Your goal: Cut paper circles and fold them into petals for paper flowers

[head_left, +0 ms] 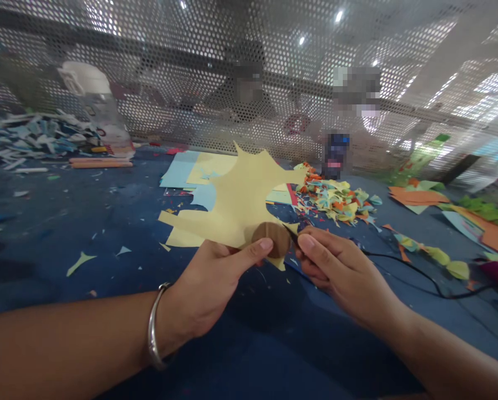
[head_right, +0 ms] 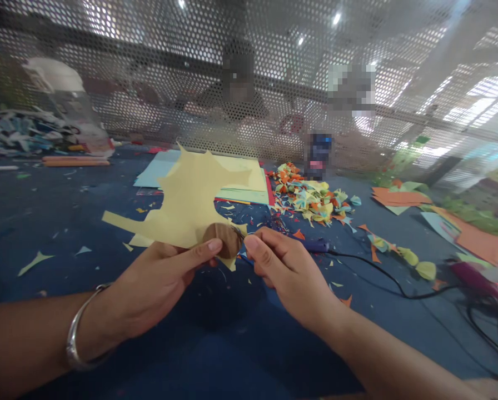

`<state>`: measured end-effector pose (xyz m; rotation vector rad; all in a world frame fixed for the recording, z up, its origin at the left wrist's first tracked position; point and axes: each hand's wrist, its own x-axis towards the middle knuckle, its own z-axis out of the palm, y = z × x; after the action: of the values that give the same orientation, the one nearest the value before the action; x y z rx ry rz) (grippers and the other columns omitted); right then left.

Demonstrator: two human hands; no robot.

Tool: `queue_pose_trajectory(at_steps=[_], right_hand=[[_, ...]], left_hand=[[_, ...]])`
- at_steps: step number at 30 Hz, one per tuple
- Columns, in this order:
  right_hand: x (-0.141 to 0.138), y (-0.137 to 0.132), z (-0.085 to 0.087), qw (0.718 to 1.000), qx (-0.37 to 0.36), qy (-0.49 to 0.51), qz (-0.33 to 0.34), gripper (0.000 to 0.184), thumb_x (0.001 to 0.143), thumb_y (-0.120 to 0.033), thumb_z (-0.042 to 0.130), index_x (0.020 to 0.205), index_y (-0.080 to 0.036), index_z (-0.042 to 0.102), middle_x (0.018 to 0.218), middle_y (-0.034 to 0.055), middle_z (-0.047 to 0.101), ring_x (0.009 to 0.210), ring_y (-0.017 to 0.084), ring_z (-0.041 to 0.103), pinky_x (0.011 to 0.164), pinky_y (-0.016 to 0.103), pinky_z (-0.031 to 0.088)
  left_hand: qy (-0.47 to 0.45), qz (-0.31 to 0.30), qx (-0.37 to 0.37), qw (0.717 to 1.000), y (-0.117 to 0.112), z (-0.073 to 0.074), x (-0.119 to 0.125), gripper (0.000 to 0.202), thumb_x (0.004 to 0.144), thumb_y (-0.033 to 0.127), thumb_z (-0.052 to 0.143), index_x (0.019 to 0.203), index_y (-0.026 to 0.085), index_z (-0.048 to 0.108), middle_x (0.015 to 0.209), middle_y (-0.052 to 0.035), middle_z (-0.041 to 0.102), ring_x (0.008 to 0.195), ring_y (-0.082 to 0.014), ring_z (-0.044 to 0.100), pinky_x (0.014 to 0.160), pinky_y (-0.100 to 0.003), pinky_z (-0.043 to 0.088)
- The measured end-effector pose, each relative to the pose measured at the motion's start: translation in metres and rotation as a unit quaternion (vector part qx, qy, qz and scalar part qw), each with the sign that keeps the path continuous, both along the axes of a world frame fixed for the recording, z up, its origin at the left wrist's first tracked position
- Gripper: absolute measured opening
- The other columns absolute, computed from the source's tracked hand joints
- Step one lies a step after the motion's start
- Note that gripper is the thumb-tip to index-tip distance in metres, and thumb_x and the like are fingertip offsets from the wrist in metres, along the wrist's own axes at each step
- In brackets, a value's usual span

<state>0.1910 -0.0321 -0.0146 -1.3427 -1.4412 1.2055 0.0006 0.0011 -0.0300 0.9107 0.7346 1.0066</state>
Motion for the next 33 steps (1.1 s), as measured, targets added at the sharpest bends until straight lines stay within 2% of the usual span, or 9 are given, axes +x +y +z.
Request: queue_pose_trajectory(at_steps=[4, 9, 14, 23, 26, 33], right_hand=[[0.0003, 0.0001, 0.0014, 1.0, 0.005, -0.025, -0.005, 0.048, 0.096, -0.063, 0.055, 0.076, -0.02, 0.046, 0.061, -0.0077, 0.032, 0.051, 0.007, 0.022, 0.043, 0.022, 0.015], [0.0011, 0.0001, 0.0037, 0.998, 0.025, -0.053, -0.002, 0.048, 0.097, -0.062, 0.054, 0.074, -0.021, 0.044, 0.061, -0.0076, 0.029, 0.05, 0.007, 0.023, 0.042, 0.022, 0.016], [0.0019, 0.0001, 0.0041, 0.997, 0.036, -0.073, 0.002, 0.047, 0.098, -0.061, 0.053, 0.074, -0.022, 0.045, 0.061, -0.0075, 0.027, 0.05, 0.008, 0.022, 0.041, 0.023, 0.015], [0.0025, -0.0008, 0.0043, 0.996, 0.032, -0.084, 0.004, 0.048, 0.098, -0.062, 0.051, 0.073, -0.022, 0.042, 0.062, -0.0075, 0.028, 0.05, 0.008, 0.023, 0.041, 0.023, 0.016], [0.002, -0.0006, 0.0052, 0.996, 0.032, -0.086, 0.004, 0.049, 0.098, -0.063, 0.052, 0.073, -0.022, 0.042, 0.061, -0.0077, 0.027, 0.049, 0.008, 0.022, 0.041, 0.024, 0.016], [0.0036, -0.0009, 0.0049, 0.994, 0.046, -0.103, 0.007, 0.047, 0.099, -0.062, 0.05, 0.073, -0.023, 0.044, 0.062, -0.0069, 0.026, 0.05, 0.009, 0.023, 0.042, 0.025, 0.016]], left_hand=[[0.009, -0.004, 0.001, 1.0, 0.0014, -0.0024, -0.0006, 0.017, 0.079, 0.033, 0.083, 0.076, 0.016, 0.08, 0.091, -0.0048, 0.08, 0.09, -0.0174, 0.071, 0.08, -0.024, 0.056], [-0.01, -0.008, 0.036, 0.999, 0.0022, -0.0025, -0.0001, 0.011, 0.08, 0.03, 0.082, 0.08, 0.018, 0.08, 0.094, -0.0042, 0.081, 0.092, -0.0173, 0.071, 0.083, -0.024, 0.056], [0.012, -0.018, 0.048, 0.999, 0.0036, -0.0021, -0.001, 0.014, 0.079, 0.032, 0.083, 0.073, 0.019, 0.08, 0.081, -0.0034, 0.079, 0.081, -0.0177, 0.07, 0.076, -0.024, 0.055], [-0.025, -0.034, 0.035, 0.998, 0.0041, -0.0013, -0.0011, 0.023, 0.078, 0.027, 0.084, 0.058, 0.02, 0.074, 0.059, 0.0033, 0.068, 0.059, -0.0095, 0.058, 0.067, -0.019, 0.052], [-0.028, -0.032, 0.037, 0.998, 0.0041, -0.0019, -0.0012, 0.019, 0.079, 0.025, 0.083, 0.063, 0.02, 0.076, 0.063, 0.0021, 0.07, 0.061, -0.01, 0.058, 0.069, -0.02, 0.052], [-0.041, -0.074, 0.059, 0.995, 0.0059, -0.003, -0.0026, 0.01, 0.085, 0.022, 0.077, 0.076, 0.019, 0.08, 0.084, -0.0021, 0.078, 0.081, -0.0133, 0.067, 0.083, -0.02, 0.053]])
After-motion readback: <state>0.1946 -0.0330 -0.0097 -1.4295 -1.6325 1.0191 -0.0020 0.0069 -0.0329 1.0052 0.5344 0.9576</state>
